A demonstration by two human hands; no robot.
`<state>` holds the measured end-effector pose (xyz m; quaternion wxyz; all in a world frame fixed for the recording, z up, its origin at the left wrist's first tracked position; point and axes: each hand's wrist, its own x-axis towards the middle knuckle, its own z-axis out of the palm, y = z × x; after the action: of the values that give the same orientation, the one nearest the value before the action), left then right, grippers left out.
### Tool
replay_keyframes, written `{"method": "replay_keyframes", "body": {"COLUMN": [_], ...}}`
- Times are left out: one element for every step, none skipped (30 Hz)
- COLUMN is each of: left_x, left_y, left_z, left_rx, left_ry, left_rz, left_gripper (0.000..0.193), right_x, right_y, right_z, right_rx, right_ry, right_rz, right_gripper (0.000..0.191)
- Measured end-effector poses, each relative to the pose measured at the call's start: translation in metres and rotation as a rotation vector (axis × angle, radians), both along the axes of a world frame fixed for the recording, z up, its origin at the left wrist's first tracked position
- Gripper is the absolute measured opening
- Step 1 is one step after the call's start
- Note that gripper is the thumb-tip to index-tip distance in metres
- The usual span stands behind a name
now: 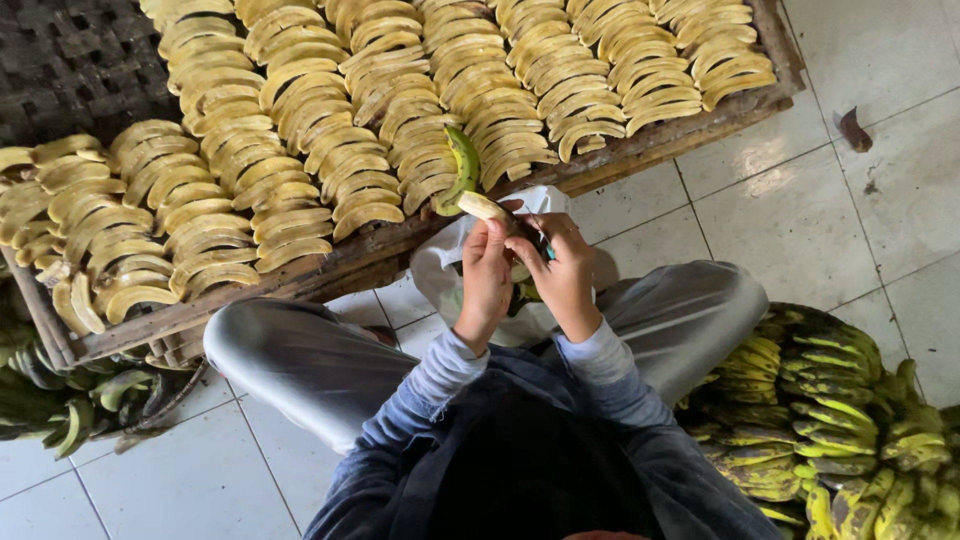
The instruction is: The person sits on the floor in front of bamboo drying trays and peels green bananas with a small knife, placing the peeled bananas in rows on the trays. They occasionally reach into a basket of unpeeled bananas and set trimmed peels aside on a cloth.
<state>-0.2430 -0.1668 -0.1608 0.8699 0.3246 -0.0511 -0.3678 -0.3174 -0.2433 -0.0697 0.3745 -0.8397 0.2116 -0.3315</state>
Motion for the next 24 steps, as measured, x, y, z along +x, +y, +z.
{"method": "replay_keyframes", "body": {"left_x": [0.0, -0.002, -0.004, -0.006, -0.007, -0.009, -0.008, -0.007, -0.004, 0.0, 0.003, 0.007, 0.011, 0.014, 0.016, 0.018, 0.022, 0.024, 0.028, 0.033, 0.037, 0.042, 0.046, 0.051], "left_y": [0.0, 0.001, 0.001, 0.001, 0.002, 0.003, 0.003, 0.004, 0.003, 0.004, 0.007, 0.009, 0.009, 0.01, 0.011, 0.011, 0.011, 0.013, 0.015, 0.018, 0.021, 0.025, 0.029, 0.033], "left_z": [0.002, 0.003, 0.003, 0.001, -0.001, -0.003, -0.005, -0.006, -0.005, -0.003, 0.0, 0.005, 0.01, 0.016, 0.021, 0.025, 0.027, 0.028, 0.028, 0.026, 0.023, 0.019, 0.015, 0.01], "left_rx": [0.006, 0.015, 0.027, 0.038, 0.05, 0.01, -0.032, -0.075, -0.057, -0.035, -0.011, -0.007, -0.004, 0.001, 0.043, 0.085, 0.129, 0.125, 0.122, 0.118, 0.098, 0.078, 0.057, 0.088], "left_ry": [0.005, 0.014, 0.008, 0.002, -0.002, 0.014, 0.028, 0.039, 0.067, 0.095, 0.124, 0.147, 0.17, 0.194, 0.177, 0.159, 0.139, 0.104, 0.066, 0.027, 0.038, 0.052, 0.067, 0.081], "left_rz": [-0.003, -0.003, 0.013, 0.028, 0.04, 0.037, 0.033, 0.03, 0.011, -0.006, -0.021, -0.053, -0.086, -0.118, -0.113, -0.107, -0.099, -0.107, -0.114, -0.125, -0.146, -0.166, -0.185, -0.144], "left_gripper": [0.042, 0.042, 0.041, 0.041, 0.04, 0.038, 0.038, 0.04, 0.036, 0.034, 0.035, 0.037, 0.038, 0.04, 0.04, 0.04, 0.042, 0.04, 0.038, 0.037, 0.04, 0.042, 0.045, 0.044], "right_x": [0.003, 0.006, 0.008, 0.01, 0.011, 0.012, 0.013, 0.013, 0.012, 0.012, 0.01, 0.009, 0.007, 0.004, 0.001, -0.002, -0.004, -0.007, -0.008, -0.01, -0.012, -0.016, -0.022, -0.027], "right_y": [0.0, 0.0, 0.0, 0.0, 0.0, -0.001, -0.002, -0.003, -0.004, -0.006, -0.008, -0.011, -0.013, -0.016, -0.02, -0.023, -0.026, -0.029, -0.031, -0.036, -0.04, -0.045, -0.05, -0.055], "right_z": [-0.001, -0.001, -0.002, -0.002, -0.003, -0.003, -0.003, -0.004, -0.004, -0.005, -0.005, -0.006, -0.006, -0.007, -0.008, -0.009, -0.01, -0.01, -0.009, -0.007, -0.005, -0.003, -0.002, -0.003], "right_rx": [-0.004, -0.004, -0.003, -0.002, -0.001, 0.001, 0.012, 0.021, 0.027, 0.121, 0.216, 0.307, 0.302, 0.3, 0.298, 0.23, 0.164, 0.101, 0.081, 0.06, 0.038, -0.002, -0.041, -0.081], "right_ry": [-0.009, -0.013, -0.016, -0.018, -0.019, -0.019, -0.015, -0.014, -0.013, -0.019, -0.024, -0.032, -0.045, -0.056, -0.066, -0.041, -0.017, 0.009, 0.027, 0.043, 0.06, 0.106, 0.154, 0.202], "right_rz": [-0.007, -0.012, -0.016, -0.016, -0.017, -0.021, -0.025, -0.03, -0.035, -0.03, -0.025, -0.02, -0.021, -0.021, -0.024, -0.031, -0.036, -0.04, -0.046, -0.054, -0.064, -0.052, -0.038, -0.024], "right_gripper": [0.024, 0.02, 0.016, 0.015, 0.015, 0.014, 0.014, 0.014, 0.014, 0.015, 0.015, 0.016, 0.017, 0.018, 0.019, 0.019, 0.019, 0.019, 0.019, 0.019, 0.019, 0.019, 0.02, 0.021]}}
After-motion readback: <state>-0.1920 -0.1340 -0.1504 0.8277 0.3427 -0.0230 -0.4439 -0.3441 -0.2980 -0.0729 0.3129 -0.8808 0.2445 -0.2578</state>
